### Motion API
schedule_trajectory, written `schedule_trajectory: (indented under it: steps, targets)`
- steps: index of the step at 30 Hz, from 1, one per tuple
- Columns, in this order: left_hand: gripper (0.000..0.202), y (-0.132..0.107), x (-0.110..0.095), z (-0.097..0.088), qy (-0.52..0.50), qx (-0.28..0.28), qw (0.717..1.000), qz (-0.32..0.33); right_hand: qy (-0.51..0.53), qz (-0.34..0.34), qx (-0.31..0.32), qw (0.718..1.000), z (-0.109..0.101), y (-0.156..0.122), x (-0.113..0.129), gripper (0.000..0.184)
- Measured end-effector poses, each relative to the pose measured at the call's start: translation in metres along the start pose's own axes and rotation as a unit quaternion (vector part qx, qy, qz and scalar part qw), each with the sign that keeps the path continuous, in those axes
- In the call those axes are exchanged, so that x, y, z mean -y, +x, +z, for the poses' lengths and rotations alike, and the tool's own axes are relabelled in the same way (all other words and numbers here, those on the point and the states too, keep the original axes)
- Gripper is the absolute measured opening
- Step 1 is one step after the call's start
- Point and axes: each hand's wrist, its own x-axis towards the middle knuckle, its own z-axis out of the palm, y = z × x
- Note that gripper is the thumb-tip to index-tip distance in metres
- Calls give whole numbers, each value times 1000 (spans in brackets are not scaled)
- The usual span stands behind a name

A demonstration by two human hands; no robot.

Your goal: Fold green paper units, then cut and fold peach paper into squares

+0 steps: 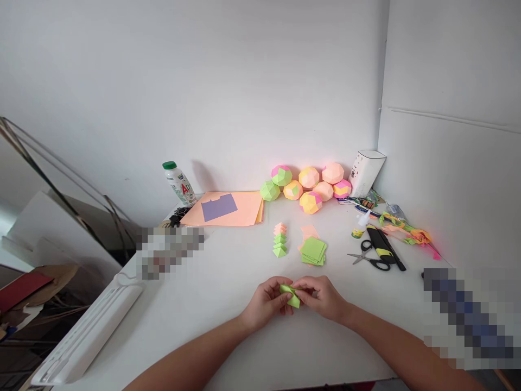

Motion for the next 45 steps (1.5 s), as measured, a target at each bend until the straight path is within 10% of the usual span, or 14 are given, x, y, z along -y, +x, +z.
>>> schedule_trajectory:
  steps: [22, 28, 45]
  targets:
    - [27, -1, -3, 5, 90, -21, 995, 30, -31, 7, -1, 999, 3, 0, 6, 17]
    - [24, -2, -3, -1, 229, -34, 965, 121, 9, 25, 12, 1000, 3, -1, 1, 20]
    - [19, -4, -5, 1, 183, -39, 971, 146, 87, 76, -4, 993, 6, 0, 3, 26]
